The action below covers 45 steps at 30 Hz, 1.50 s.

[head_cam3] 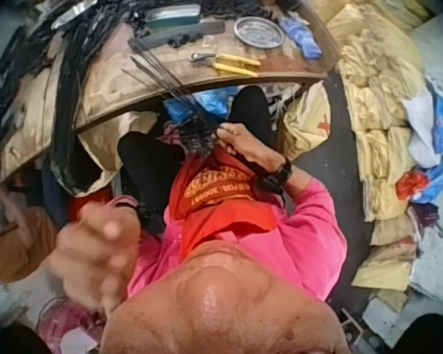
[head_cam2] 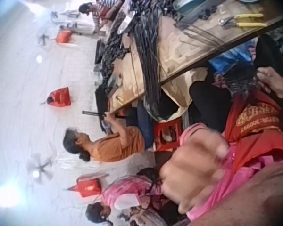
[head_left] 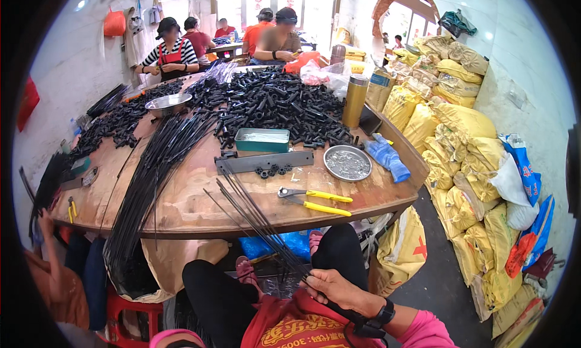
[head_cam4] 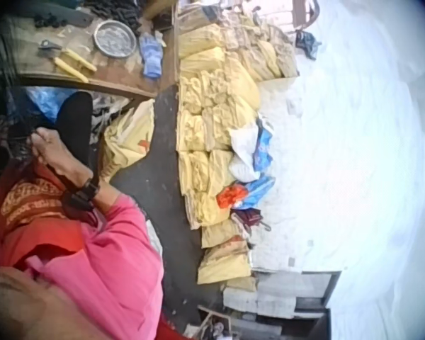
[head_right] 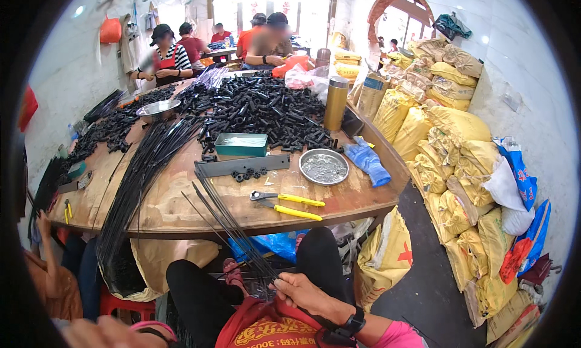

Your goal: Assembling small plastic components onto long black rods using hands and pliers.

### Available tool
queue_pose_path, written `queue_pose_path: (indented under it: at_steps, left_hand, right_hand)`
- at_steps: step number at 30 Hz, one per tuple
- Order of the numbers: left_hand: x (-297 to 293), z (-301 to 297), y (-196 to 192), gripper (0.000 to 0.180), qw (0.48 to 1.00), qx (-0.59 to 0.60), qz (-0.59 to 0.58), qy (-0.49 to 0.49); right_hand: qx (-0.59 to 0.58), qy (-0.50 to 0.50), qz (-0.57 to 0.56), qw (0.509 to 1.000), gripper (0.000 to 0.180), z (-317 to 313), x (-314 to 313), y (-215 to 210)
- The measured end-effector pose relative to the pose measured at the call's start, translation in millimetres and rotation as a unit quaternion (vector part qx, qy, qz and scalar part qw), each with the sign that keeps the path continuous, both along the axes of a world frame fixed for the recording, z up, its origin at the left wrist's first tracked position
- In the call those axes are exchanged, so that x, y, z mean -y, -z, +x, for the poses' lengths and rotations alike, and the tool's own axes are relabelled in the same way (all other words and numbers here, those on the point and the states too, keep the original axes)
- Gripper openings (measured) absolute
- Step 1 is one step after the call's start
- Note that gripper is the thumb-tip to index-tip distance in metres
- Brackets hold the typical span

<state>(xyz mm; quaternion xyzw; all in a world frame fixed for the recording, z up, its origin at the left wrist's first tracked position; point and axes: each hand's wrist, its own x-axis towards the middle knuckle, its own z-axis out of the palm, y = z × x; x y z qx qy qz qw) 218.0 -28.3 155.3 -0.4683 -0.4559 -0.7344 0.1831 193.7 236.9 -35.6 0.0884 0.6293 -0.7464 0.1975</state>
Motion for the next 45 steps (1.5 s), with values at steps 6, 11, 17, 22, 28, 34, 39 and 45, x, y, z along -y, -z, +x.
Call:
queue_pose_path:
  at_steps: [6, 11, 17, 22, 28, 34, 39, 45]
  left_hand:
    - [-33.5, -38.9, 79.6, 0.021, 0.935, 0.173, -0.197, 0.238]
    - [-69.3, -31.2, 200.9, 0.028, 0.736, 0.494, -0.372, 0.276]
    - [-93.3, -74.0, 222.1, 0.027, 0.78, 0.561, -0.105, 0.258]
    - [-109.3, -89.0, 198.7, 0.029, 0.784, 0.592, -0.093, 0.164]
    - [-108.8, -96.1, 203.4, 0.013, 0.774, 0.619, -0.017, 0.134]
    - [-108.1, -96.0, 213.6, 0.01, 0.794, 0.598, -0.047, 0.094]
    - [-108.3, -92.0, 218.5, 0.01, 0.805, 0.584, -0.003, 0.101]
    - [-106.6, -89.4, 213.2, 0.007, 0.827, 0.554, -0.004, 0.095]
  right_hand:
    - [0.0, -0.024, 0.002, 1.0, 0.022, 0.9, 12.4, 8.1]
    - [-0.038, 0.052, 0.002, 0.998, 0.019, -9.2, 14.2, -4.6]
    - [-0.069, 0.025, -0.037, 0.997, 0.016, -16.8, 20.8, -0.5]
    - [-0.075, -0.011, 0.034, 0.997, 0.022, -20.6, 20.9, -2.0]
    - [-0.235, -0.075, 0.377, 0.893, 0.028, -18.9, 13.3, -26.1]
    - [-0.266, -0.022, 0.402, 0.876, 0.018, -20.6, 17.3, -22.1]
    - [-0.337, 0.033, 0.388, 0.857, 0.014, -21.8, 15.3, -14.1]
    - [-0.368, 0.021, 0.416, 0.832, 0.011, -20.9, 16.5, -18.3]
